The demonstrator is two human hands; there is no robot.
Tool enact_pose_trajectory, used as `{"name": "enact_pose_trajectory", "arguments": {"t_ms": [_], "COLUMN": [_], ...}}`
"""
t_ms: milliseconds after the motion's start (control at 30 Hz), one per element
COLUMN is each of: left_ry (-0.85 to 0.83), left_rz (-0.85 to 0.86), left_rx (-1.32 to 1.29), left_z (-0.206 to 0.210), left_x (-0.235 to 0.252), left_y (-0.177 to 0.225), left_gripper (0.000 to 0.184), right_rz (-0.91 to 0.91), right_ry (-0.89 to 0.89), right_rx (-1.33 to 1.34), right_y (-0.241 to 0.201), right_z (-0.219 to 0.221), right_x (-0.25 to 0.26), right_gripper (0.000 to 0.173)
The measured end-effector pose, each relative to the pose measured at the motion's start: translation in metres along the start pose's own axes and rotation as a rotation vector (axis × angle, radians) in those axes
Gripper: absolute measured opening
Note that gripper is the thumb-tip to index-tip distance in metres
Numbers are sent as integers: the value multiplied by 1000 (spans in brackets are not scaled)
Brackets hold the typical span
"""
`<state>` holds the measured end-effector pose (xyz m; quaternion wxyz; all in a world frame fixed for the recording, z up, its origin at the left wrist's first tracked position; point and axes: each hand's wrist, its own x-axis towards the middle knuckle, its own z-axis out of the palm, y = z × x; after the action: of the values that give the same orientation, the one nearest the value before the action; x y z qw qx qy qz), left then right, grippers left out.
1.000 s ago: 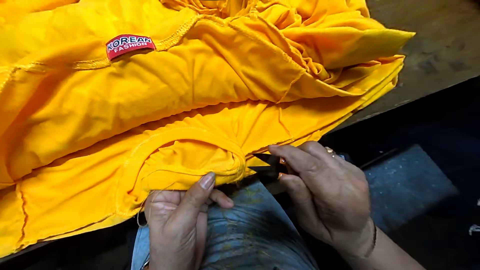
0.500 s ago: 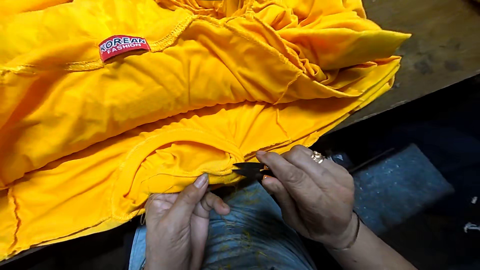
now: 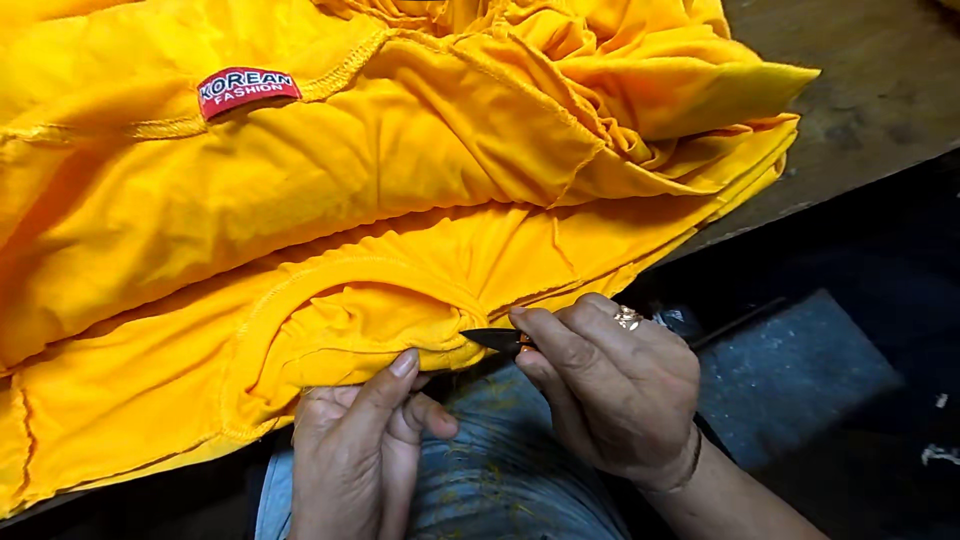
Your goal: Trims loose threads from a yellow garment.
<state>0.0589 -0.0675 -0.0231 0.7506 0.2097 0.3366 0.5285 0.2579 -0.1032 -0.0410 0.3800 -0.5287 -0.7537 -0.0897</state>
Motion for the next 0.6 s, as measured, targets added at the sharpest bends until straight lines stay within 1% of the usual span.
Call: {"name": "enact_pose_trajectory", "arguments": {"t_ms": [133, 200, 300, 367, 600], "left_ry": [-1, -7, -17, -38, -35], "left_rz": [4, 17, 43, 54, 66], "left_rx": [-1, 6, 61, 74, 67], "left_z": [0, 0, 1, 2, 3], "left_x": [-2, -3, -5, -7, -10], "left_y": [1, 1, 2, 3, 5], "left_gripper": [4, 4, 4, 3, 6], "right_rz": [-79, -74, -20, -20, -57], "right_ry": [-121, -132, -77, -62, -51], "right_rx": [224, 284, 143, 64, 33], "right_y": [6, 6, 4, 4, 1], "right_z": [-8, -11, -13, -11, -7], "right_x": [-1, -3, -2, 1, 3], "right_gripper": [30, 31, 34, 34, 33]}}
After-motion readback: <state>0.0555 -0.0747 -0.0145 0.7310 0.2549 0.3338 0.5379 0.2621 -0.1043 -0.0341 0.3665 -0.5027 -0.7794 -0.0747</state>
